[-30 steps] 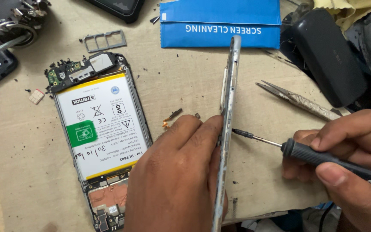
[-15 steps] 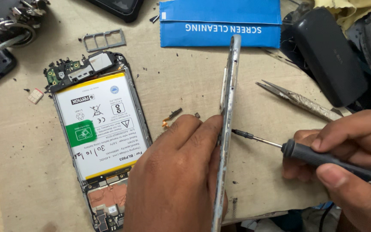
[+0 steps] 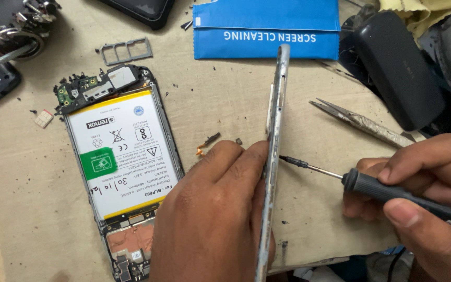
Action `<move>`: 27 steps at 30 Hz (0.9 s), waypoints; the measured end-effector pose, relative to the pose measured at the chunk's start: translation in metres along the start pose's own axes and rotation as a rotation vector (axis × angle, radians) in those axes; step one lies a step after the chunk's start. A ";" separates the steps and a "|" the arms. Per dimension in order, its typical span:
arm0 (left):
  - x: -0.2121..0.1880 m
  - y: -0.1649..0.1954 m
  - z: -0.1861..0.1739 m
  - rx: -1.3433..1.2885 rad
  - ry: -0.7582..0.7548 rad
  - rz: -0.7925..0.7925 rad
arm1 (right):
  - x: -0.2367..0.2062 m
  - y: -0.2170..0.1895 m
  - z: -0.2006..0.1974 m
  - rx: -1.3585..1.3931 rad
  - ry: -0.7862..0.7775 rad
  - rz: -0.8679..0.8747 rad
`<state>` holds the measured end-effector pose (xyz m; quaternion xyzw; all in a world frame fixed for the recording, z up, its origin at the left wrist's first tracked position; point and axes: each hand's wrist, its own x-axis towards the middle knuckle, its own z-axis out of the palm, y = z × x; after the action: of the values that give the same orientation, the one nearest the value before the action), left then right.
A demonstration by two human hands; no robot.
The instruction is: The person pries the old screen assembly away from a disassembled smartphone, working around the frame edge with a heated tool tip. They separate the frame, clean old adhesive from it, briefly test a flex cable at a bench power supply, then align the frame and press the battery and body back together on the bench.
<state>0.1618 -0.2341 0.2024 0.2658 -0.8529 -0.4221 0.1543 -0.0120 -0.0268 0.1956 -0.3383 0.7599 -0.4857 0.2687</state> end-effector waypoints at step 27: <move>0.001 -0.003 -0.003 -0.046 -0.016 -0.097 | 0.003 0.011 0.000 0.342 0.062 -0.074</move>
<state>0.1636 -0.2377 0.2020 0.2999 -0.8303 -0.4506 0.1325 -0.0161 -0.0258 0.1854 -0.3002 0.6612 -0.6277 0.2806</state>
